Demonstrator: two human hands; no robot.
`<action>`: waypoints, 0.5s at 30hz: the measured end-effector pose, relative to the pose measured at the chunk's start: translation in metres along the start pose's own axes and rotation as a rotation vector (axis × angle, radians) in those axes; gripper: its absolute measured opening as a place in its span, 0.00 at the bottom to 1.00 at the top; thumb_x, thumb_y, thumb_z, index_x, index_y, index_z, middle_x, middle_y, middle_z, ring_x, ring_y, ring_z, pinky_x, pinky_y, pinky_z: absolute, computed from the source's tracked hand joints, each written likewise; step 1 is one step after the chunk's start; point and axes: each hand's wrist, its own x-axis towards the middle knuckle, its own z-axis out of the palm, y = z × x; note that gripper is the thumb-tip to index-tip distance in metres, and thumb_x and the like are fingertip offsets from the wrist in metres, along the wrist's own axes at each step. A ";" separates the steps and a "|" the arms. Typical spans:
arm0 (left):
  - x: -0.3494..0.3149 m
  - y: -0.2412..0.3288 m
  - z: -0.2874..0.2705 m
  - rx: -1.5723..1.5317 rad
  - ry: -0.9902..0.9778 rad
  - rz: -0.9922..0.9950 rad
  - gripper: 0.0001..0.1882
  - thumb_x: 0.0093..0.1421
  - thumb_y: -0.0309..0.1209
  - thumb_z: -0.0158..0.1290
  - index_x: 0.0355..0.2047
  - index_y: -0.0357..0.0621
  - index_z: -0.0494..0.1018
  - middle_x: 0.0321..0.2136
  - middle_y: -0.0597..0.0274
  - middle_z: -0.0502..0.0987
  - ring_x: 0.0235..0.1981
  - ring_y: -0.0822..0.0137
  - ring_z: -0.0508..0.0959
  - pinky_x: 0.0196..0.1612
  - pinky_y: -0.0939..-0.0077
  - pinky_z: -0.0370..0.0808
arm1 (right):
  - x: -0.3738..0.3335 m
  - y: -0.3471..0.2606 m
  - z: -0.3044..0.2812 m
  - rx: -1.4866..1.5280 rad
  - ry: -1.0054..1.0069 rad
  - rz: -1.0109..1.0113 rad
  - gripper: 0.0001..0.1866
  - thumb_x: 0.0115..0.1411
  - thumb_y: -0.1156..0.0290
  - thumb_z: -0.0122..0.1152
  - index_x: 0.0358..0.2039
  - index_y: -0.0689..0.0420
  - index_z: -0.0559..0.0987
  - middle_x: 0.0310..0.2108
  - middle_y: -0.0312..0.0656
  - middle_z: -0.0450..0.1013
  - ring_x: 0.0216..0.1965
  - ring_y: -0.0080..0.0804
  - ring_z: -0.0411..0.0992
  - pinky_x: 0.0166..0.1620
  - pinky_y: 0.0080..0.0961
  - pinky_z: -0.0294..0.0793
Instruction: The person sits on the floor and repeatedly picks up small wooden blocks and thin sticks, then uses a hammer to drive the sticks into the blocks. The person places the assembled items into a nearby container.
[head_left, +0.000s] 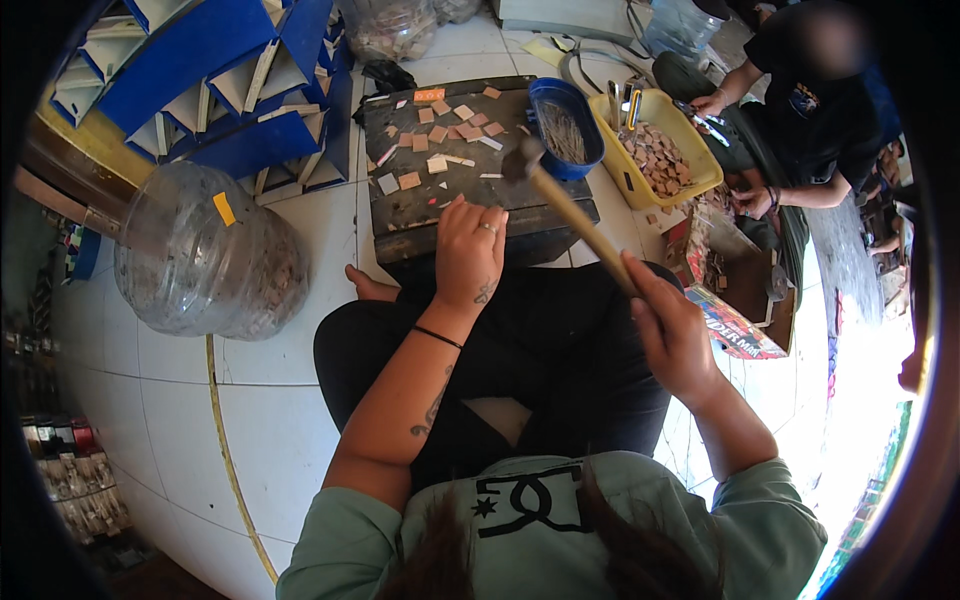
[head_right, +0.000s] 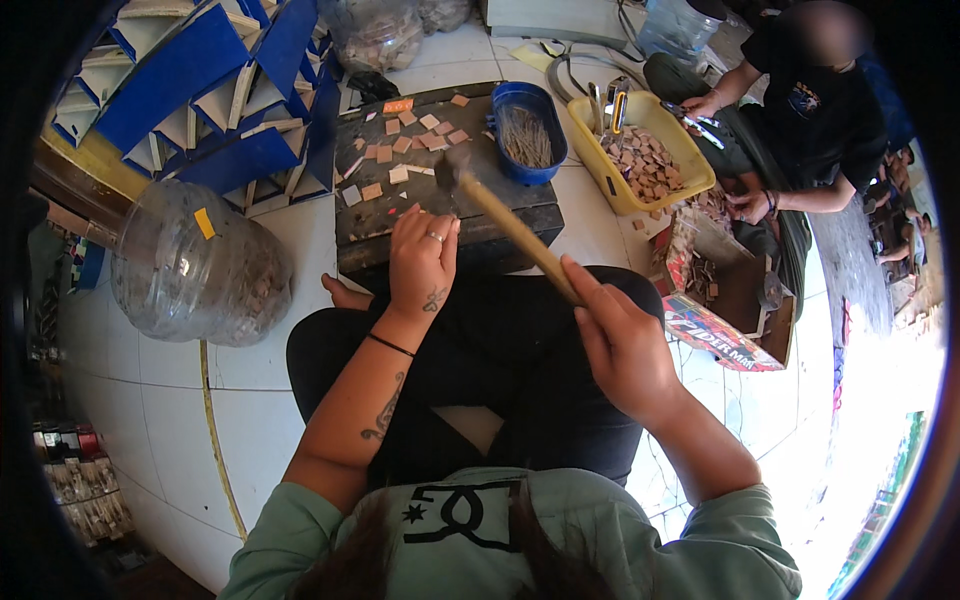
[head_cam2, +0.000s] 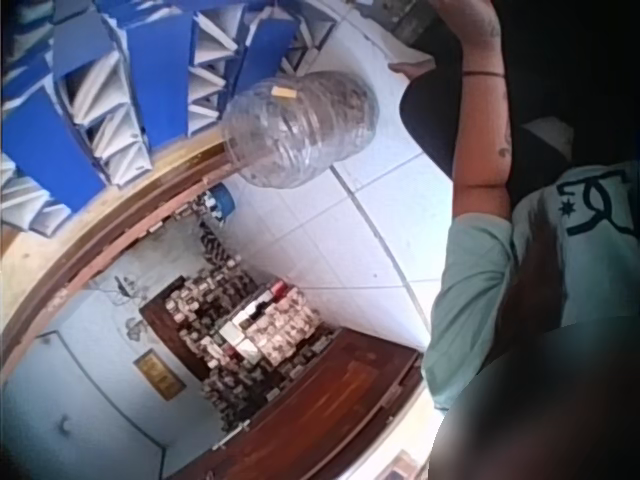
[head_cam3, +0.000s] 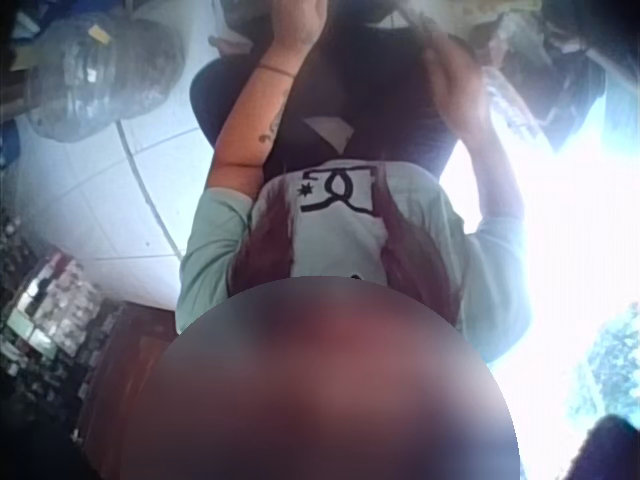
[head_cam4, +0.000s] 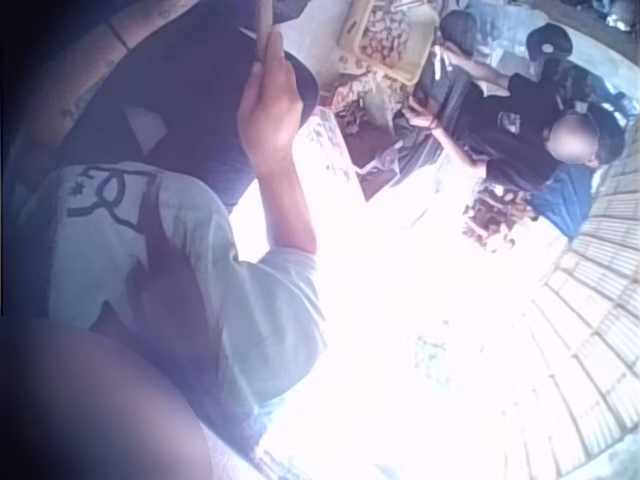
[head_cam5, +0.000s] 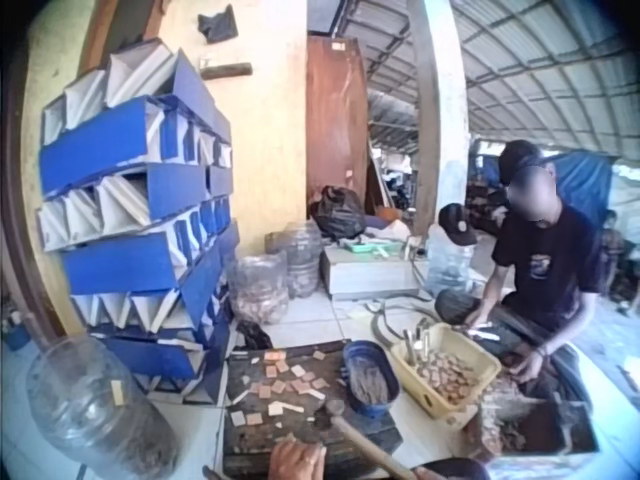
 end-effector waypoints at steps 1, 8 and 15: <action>-0.001 0.000 0.000 0.000 -0.002 -0.001 0.05 0.61 0.25 0.53 0.30 0.37 0.74 0.25 0.53 0.74 0.32 0.51 0.76 0.53 0.54 0.72 | 0.000 0.000 0.000 -0.006 0.003 -0.013 0.28 0.62 0.81 0.53 0.63 0.55 0.67 0.32 0.50 0.71 0.31 0.50 0.73 0.35 0.32 0.73; 0.001 -0.001 0.000 -0.004 0.008 0.014 0.04 0.61 0.25 0.54 0.30 0.37 0.74 0.25 0.54 0.73 0.32 0.53 0.75 0.53 0.54 0.73 | 0.003 0.001 -0.002 -0.027 0.004 -0.017 0.28 0.62 0.82 0.52 0.63 0.55 0.67 0.32 0.51 0.71 0.31 0.49 0.73 0.36 0.32 0.73; 0.000 -0.001 0.000 -0.025 0.008 -0.006 0.05 0.61 0.26 0.54 0.30 0.37 0.75 0.26 0.52 0.75 0.33 0.49 0.76 0.52 0.53 0.73 | 0.001 0.006 0.001 0.009 -0.012 0.037 0.28 0.62 0.83 0.52 0.64 0.56 0.66 0.33 0.52 0.72 0.31 0.47 0.73 0.37 0.30 0.72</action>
